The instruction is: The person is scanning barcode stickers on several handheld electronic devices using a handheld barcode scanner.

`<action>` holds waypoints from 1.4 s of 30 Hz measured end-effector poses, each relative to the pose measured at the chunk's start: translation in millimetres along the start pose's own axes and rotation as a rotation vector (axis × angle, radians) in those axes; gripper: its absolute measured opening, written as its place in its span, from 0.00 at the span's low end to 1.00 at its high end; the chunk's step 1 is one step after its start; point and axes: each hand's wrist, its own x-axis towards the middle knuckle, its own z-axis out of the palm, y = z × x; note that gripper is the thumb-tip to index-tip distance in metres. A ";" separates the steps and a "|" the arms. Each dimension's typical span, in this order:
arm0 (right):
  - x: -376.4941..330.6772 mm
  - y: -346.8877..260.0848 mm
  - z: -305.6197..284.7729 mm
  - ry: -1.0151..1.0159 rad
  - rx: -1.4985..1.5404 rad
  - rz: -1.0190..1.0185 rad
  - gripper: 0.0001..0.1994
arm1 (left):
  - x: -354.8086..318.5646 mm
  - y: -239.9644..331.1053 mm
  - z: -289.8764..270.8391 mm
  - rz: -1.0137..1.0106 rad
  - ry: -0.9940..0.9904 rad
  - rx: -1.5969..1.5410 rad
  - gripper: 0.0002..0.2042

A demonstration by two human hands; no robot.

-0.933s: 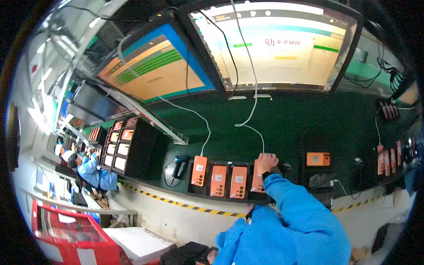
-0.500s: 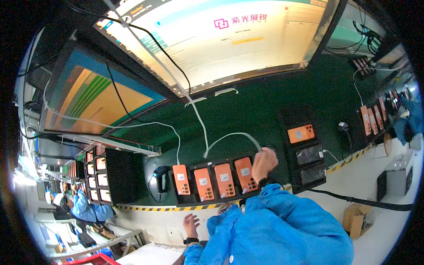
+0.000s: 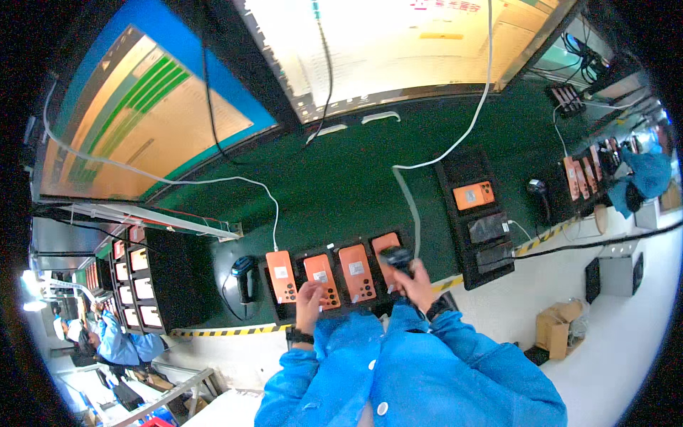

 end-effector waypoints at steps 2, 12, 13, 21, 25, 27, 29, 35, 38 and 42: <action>-9.2 8.0 27.8 -0.136 0.038 -0.005 0.16 | 13.2 -12.7 7.5 -0.063 -0.097 0.073 0.07; -38.7 14.3 66.9 0.054 0.134 0.149 0.15 | 46.4 -50.3 40.7 0.203 -0.090 0.227 0.10; -38.9 14.0 65.4 0.051 0.129 0.145 0.15 | 46.7 -52.7 41.3 0.206 -0.086 0.222 0.10; -32.6 16.6 42.1 -0.032 0.054 0.105 0.14 | 44.0 -24.7 64.5 0.121 -0.083 0.539 0.10; -26.1 9.2 27.4 -0.090 0.100 0.094 0.13 | 42.2 -11.0 76.3 0.050 -0.065 0.522 0.11; -23.1 4.1 22.8 -0.092 0.163 0.075 0.12 | 47.4 -24.2 79.9 0.042 -0.023 0.517 0.12; -1.5 18.3 -2.7 -0.025 0.111 -0.024 0.09 | 51.9 -34.5 87.0 0.035 0.011 0.510 0.14; 66.7 14.1 -53.8 0.449 -0.054 -0.188 0.11 | 56.4 -9.8 106.8 0.113 0.100 0.500 0.21; 128.9 87.3 -85.9 0.612 -0.605 -0.413 0.13 | 75.6 -57.2 80.6 0.192 0.031 0.472 0.25; 95.0 24.1 -46.6 0.734 -0.636 -0.673 0.13 | 60.0 -25.3 66.4 0.078 -0.168 0.259 0.16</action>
